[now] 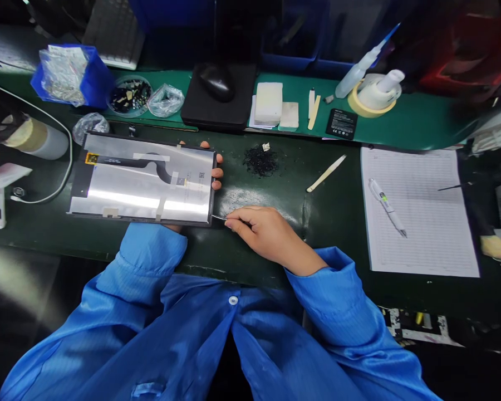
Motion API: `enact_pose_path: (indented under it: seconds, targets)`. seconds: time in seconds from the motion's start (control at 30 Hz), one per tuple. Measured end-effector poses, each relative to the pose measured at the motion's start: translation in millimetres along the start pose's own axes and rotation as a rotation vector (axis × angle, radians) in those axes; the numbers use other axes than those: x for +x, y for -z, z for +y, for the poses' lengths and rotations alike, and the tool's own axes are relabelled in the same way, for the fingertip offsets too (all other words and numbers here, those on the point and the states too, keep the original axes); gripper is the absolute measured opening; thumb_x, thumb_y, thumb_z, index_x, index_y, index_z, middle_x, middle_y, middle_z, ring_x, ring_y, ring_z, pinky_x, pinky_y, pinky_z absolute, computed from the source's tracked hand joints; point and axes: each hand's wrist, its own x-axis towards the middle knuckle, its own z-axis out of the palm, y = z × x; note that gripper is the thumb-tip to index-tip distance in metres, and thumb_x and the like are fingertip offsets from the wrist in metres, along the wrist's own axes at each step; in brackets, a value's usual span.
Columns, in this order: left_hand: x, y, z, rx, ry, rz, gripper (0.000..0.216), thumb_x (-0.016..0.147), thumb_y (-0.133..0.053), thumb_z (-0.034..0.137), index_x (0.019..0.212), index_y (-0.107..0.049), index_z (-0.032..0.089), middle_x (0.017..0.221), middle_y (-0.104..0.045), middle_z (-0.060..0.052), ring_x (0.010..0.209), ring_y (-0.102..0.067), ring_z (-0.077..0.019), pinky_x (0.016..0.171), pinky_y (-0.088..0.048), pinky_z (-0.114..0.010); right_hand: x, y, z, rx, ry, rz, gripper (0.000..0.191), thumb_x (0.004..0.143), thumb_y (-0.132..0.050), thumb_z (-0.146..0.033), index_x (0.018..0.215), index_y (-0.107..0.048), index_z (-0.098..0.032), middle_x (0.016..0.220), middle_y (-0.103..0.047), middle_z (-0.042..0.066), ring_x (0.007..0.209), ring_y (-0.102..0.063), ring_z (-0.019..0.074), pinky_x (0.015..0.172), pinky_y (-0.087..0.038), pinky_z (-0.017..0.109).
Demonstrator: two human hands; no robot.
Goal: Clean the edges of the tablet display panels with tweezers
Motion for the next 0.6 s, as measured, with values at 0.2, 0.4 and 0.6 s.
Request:
enact_pose_path:
  seconds: [0.2, 0.4, 0.6]
  targets:
    - [-2.4, -3.6, 0.2, 0.001, -0.005, -0.014, 0.056, 0.104, -0.028, 0.063, 0.111, -0.068, 0.025, 0.111, -0.064, -0.009, 0.084, -0.062, -0.0232, 0.066, -0.056, -0.038, -1.9, -3.4, 0.9, 0.045, -0.116, 0.021, 0.011, 0.090, -0.074, -0.032, 0.097, -0.075, -0.023, 0.080, -0.074, -0.001, 0.064, -0.065, 0.0141, 0.060, -0.048, 0.027]
    - [-0.8, -6.9, -0.4, 0.014, 0.011, 0.036, 0.062, 0.103, -0.017, 0.066, 0.116, -0.064, 0.028, 0.107, -0.064, -0.008, 0.078, -0.062, -0.0234, 0.061, -0.055, -0.038, 0.3, -0.1, 1.0, -0.035, 0.033, 0.037, 0.016, 0.100, -0.061, -0.028, 0.097, -0.076, -0.023, 0.092, -0.078, 0.002, 0.083, -0.071, 0.0176, 0.075, -0.051, 0.030]
    - [-1.2, -7.6, -1.9, -0.026, -0.031, 0.049, 0.059, 0.105, -0.022, 0.063, 0.106, -0.065, 0.022, 0.110, -0.063, -0.010, 0.085, -0.058, -0.0210, 0.069, -0.053, -0.034, -1.4, -3.9, 3.3, 0.008, -0.062, 0.044, 0.009, 0.092, -0.072, -0.030, 0.098, -0.075, -0.023, 0.084, -0.076, -0.001, 0.070, -0.067, 0.0152, 0.064, -0.050, 0.027]
